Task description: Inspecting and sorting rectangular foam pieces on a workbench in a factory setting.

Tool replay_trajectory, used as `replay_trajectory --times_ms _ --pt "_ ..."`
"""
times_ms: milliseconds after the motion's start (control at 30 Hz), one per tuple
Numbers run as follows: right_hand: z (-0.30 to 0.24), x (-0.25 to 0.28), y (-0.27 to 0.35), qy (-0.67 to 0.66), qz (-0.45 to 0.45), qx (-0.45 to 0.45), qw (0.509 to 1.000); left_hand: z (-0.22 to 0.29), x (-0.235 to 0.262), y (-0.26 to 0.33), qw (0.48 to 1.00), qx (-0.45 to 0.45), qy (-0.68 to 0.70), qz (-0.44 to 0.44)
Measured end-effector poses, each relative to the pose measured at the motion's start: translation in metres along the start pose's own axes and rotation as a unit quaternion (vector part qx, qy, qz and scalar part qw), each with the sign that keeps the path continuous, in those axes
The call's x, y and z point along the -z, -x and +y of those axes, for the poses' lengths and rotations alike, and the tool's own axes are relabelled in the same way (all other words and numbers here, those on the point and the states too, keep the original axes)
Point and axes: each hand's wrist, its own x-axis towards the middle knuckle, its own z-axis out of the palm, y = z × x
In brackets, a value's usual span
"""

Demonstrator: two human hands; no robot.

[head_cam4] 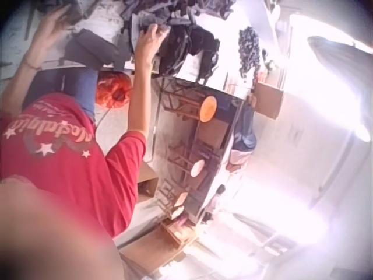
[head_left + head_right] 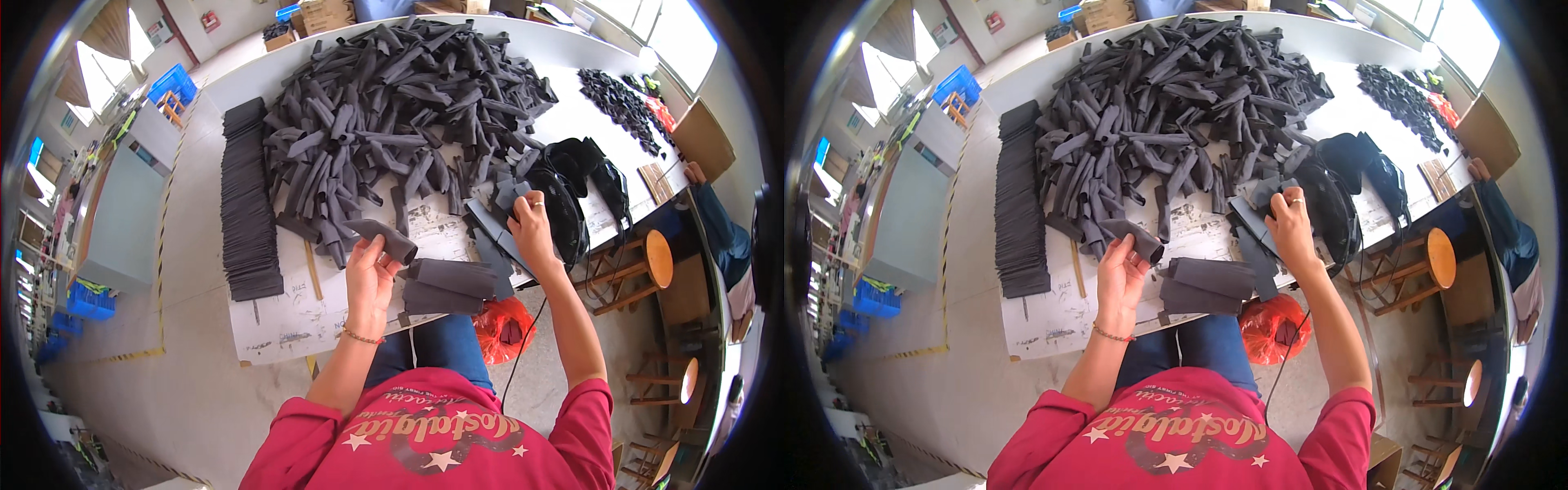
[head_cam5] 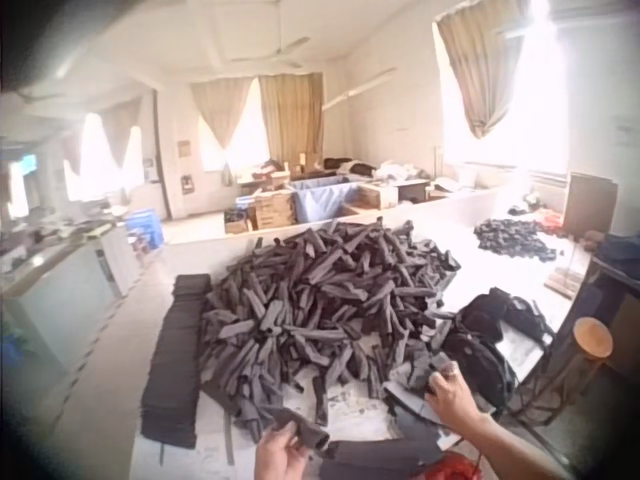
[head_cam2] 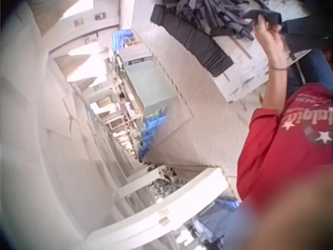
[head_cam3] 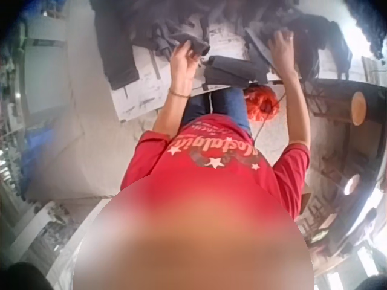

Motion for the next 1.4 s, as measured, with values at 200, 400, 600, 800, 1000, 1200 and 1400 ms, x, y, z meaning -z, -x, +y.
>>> replay_trajectory --times_ms 200,400,600,800,1000,1200,1400 --pt "-0.091 0.038 0.029 -0.139 -0.099 0.011 0.985 0.007 0.003 -0.002 1.0 0.013 -0.003 -0.028" --pt "-0.122 0.027 0.051 -0.179 -0.102 0.069 0.976 0.002 0.003 -0.004 1.0 0.009 0.004 -0.008" --pt "-0.147 0.031 0.046 -0.245 -0.08 -0.056 0.965 0.002 0.004 -0.002 0.999 0.029 0.014 -0.023" --pt "-0.141 0.023 0.046 -0.239 -0.057 -0.05 0.968 0.004 0.002 0.001 0.998 0.045 0.019 -0.047" --pt "-0.141 0.019 0.044 -0.182 -0.034 -0.012 0.983 0.003 0.002 0.005 0.995 0.066 0.007 -0.071" --pt "-0.14 0.019 0.041 -0.157 -0.032 -0.011 0.987 0.001 0.003 0.005 0.994 0.088 0.012 -0.055" --pt "-0.141 0.02 0.043 -0.156 -0.032 -0.011 0.987 -0.001 0.006 0.003 0.992 0.118 0.022 -0.049"
